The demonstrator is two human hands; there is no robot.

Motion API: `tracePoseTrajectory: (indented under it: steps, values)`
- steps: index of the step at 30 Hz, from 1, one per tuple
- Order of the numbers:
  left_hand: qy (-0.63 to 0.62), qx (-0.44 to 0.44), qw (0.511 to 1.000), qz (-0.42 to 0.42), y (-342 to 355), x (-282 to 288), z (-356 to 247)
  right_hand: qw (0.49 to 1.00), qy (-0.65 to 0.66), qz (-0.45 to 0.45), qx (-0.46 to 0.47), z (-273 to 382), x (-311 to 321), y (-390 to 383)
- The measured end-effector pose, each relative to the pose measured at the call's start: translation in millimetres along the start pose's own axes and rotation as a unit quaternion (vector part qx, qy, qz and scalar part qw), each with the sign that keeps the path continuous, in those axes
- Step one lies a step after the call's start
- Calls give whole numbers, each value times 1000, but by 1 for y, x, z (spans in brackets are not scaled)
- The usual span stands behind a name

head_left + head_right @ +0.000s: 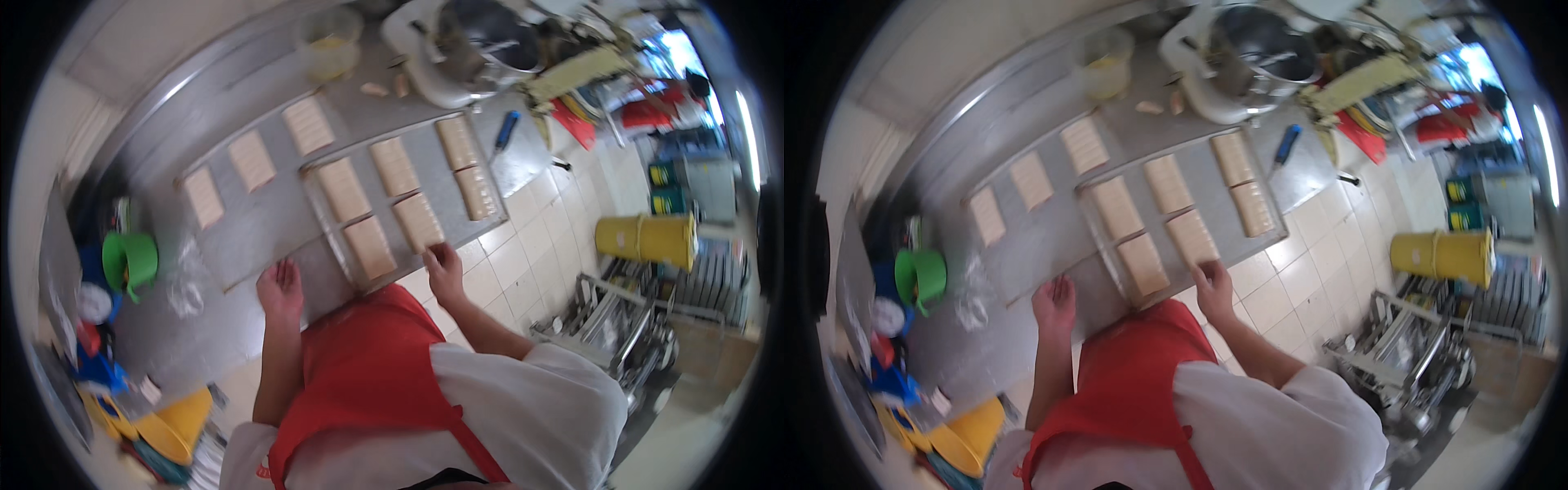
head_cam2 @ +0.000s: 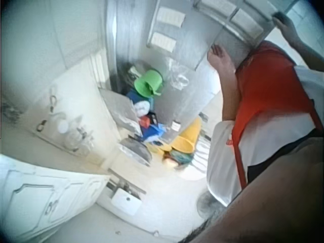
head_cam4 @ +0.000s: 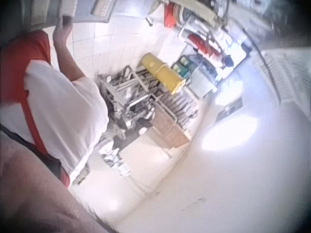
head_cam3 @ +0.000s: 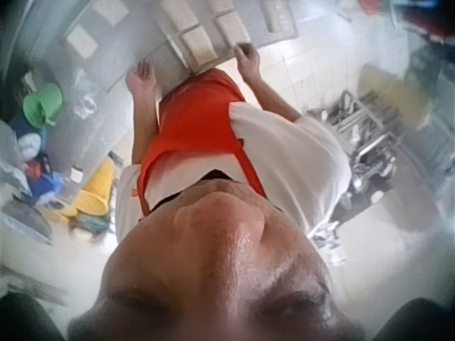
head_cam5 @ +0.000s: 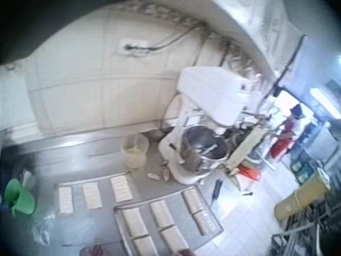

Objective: The person organizes pieces of dough on a metal tray, carries the tray to a large oven, and luego returns to a table to press and shape long strips of dough by hand.

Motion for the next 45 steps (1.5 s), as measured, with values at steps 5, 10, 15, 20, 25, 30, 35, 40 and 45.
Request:
tracePoseTrajectory:
  steps: [5,10,15,20,25,30,35,40,45]
  values:
    - [56,-28,998,-29,34,16,-1,887,377,-117,-239,-89,39,-12]
    - [307,-185,933,-14,-3,6,-24,841,495,14,-217,-80,22,9]
    - [737,-491,455,90,-25,-26,-50,803,555,90,-197,-74,0,15]
    - [753,-573,273,175,-42,-26,-32,804,527,217,-170,-29,-15,15]
    - [757,-577,265,152,-52,-21,-30,812,550,189,-52,4,-15,-40]
    - [771,-564,254,150,-55,-1,-30,844,521,128,-10,28,17,-157]
    - [780,-554,251,148,-68,51,-23,838,533,94,62,47,81,-245]
    - [773,-557,272,133,-105,115,-14,803,568,49,173,77,143,-298]
    - [587,-351,700,207,-115,204,24,743,626,60,230,103,201,-342]
Point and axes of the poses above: each hand's wrist, its own y-axis towards the middle knuckle, its own x-axis out of the back of the hand, z = x × y, the point moved 7 cm from there along y, towards the middle knuckle, and after that the axes turned 5 degrees about y, right-handed, at the moved point
